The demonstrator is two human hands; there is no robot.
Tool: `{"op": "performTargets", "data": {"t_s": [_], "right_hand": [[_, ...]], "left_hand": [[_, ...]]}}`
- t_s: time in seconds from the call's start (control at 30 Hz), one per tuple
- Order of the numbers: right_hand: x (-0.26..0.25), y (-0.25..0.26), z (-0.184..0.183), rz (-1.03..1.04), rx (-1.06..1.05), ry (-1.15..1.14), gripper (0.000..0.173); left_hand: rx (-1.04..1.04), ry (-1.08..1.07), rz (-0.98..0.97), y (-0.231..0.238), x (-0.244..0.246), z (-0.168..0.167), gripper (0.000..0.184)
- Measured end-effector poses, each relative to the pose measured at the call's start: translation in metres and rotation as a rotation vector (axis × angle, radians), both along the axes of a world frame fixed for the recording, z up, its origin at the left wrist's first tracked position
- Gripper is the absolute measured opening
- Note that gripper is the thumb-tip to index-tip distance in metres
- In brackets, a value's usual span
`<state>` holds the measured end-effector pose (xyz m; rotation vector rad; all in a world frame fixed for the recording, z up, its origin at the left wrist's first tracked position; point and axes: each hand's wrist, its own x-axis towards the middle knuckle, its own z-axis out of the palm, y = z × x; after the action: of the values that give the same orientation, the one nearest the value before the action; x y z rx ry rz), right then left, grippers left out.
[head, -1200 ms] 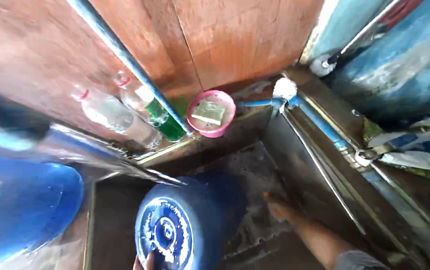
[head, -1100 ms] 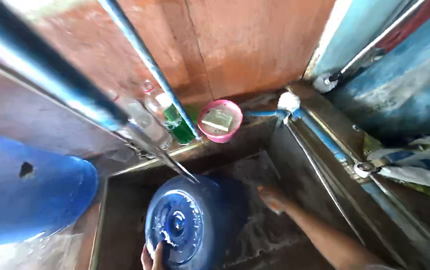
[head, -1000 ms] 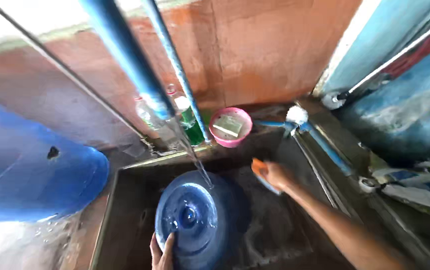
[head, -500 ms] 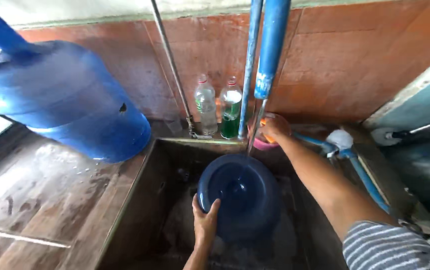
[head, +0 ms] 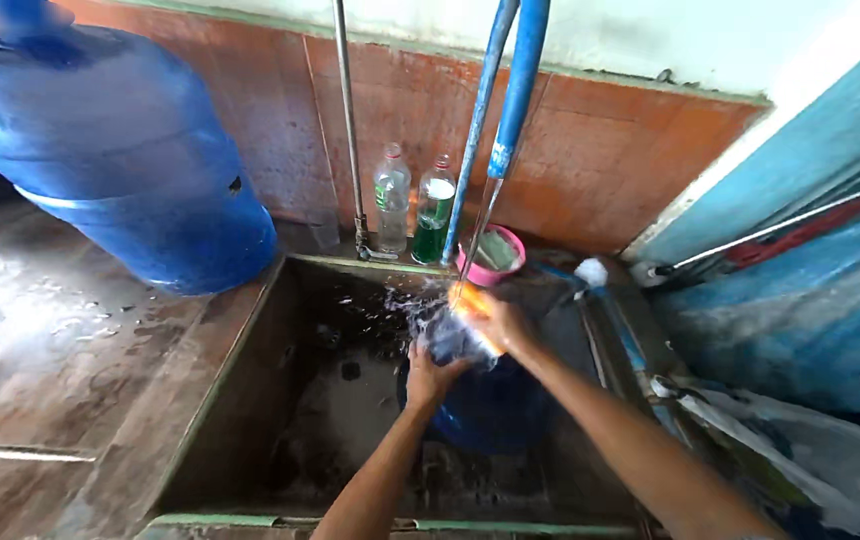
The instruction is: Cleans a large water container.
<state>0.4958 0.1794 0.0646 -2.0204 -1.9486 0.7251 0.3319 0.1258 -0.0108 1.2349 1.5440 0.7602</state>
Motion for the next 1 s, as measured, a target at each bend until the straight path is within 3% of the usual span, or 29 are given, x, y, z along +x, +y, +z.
{"op": "performTargets", "data": {"t_s": [0.1,0.17,0.23,0.33,0.43,0.53,0.67,0.8,0.93,1.0], "right_hand": [[0.007,0.000,0.001,-0.175,0.031,-0.018,0.062],[-0.029,-0.022,0.001,-0.069,-0.005,-0.048,0.066],[-0.036,-0.028,-0.001,0.011,0.017,-0.016,0.064],[0.003,-0.015,-0.007,-0.162,0.068,0.016,0.058],[-0.023,-0.030,-0.003,-0.123,0.015,-0.064,0.064],[-0.020,-0.036,-0.004,0.035,0.006,-0.005,0.060],[0.031,-0.029,-0.006,-0.294,-0.003,-0.056,0.060],[-0.012,-0.068,-0.005,-0.102,-0.006,0.001,0.065],[0.040,-0.045,-0.020,-0.358,0.065,0.096,0.059],[0.023,-0.058,-0.017,-0.355,0.043,0.111,0.061]], "left_hand": [[-0.083,0.008,-0.015,0.003,-0.012,0.006,0.090],[-0.046,0.046,-0.167,0.006,-0.011,0.004,0.099],[0.006,0.043,-0.196,0.006,-0.023,0.001,0.104],[-0.052,0.053,-0.020,-0.026,-0.028,-0.003,0.111],[-0.115,0.080,-0.010,-0.040,0.008,-0.002,0.121],[-0.029,0.123,-0.200,-0.029,0.003,0.004,0.113],[-0.032,0.140,-0.085,-0.043,0.017,-0.004,0.108],[-0.034,0.165,-0.223,-0.026,0.026,-0.004,0.107],[-0.004,0.135,-0.195,-0.033,0.014,-0.005,0.106],[-0.008,0.161,-0.244,-0.028,0.023,-0.003,0.103]]}}
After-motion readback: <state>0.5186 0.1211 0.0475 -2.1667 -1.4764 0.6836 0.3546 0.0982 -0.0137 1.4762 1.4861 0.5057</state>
